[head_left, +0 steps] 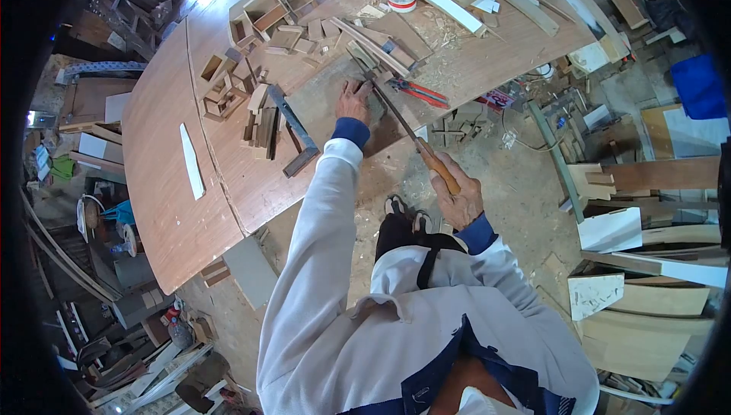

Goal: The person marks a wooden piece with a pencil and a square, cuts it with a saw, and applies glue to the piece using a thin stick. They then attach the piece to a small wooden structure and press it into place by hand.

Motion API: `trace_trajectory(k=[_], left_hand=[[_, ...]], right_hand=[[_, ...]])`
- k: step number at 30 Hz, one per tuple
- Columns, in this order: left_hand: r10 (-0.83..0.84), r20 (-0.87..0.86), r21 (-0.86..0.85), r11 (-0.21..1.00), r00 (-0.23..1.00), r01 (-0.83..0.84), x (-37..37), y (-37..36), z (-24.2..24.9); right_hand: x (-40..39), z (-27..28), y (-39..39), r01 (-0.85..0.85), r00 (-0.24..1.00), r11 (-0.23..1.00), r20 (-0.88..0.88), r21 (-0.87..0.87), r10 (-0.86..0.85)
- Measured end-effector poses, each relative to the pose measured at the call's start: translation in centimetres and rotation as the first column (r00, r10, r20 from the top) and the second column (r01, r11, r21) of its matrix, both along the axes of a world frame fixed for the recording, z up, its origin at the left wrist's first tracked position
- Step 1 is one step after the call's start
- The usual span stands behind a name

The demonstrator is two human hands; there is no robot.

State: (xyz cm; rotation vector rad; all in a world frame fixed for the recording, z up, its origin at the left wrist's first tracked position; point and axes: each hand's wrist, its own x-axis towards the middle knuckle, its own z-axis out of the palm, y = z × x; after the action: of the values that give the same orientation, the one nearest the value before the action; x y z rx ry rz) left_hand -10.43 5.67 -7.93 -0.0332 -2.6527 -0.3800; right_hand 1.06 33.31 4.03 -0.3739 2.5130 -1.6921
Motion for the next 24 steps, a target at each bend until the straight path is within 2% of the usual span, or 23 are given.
trace_trajectory(k=[6, 9, 13, 16, 19, 22, 24], left_hand=[[0.052, 0.017, 0.068, 0.996, 0.998, -0.053, 0.8, 1.0, 1.1], [0.021, 0.005, 0.054, 0.998, 1.0, -0.021, 0.6, 0.7, 1.0], [0.048, 0.048, 0.078, 0.996, 0.998, -0.052, 0.7, 1.0, 1.1], [0.066, 0.023, 0.095, 0.993, 0.998, -0.068, 0.6, 1.4, 1.2], [0.067, 0.028, 0.082, 0.994, 0.997, -0.069, 0.7, 1.4, 1.5], [0.033, -0.014, 0.166, 0.986, 0.999, -0.03, 0.6, 1.4, 1.5], [0.053, -0.038, 0.149, 0.988, 0.998, -0.047, 0.4, 1.5, 1.4]], right_hand=[[-0.2, 0.5, 0.3, -0.026, 0.998, 0.999, 0.059, 0.029, 0.025], [-0.2, 0.3, 0.3, -0.035, 0.999, 0.999, -0.006, 0.003, 0.035], [-0.3, 0.5, 0.3, -0.041, 0.999, 0.999, 0.008, 0.023, 0.04], [-0.4, 0.4, 0.3, -0.034, 0.999, 0.999, 0.035, 0.011, 0.034], [-0.4, 0.2, 0.4, -0.035, 0.999, 0.999, -0.017, 0.009, 0.035], [-0.5, 0.2, 0.5, -0.05, 0.998, 0.997, 0.039, 0.051, 0.048], [-0.5, 0.0, 0.5, -0.042, 0.999, 0.999, -0.02, 0.034, 0.043]])
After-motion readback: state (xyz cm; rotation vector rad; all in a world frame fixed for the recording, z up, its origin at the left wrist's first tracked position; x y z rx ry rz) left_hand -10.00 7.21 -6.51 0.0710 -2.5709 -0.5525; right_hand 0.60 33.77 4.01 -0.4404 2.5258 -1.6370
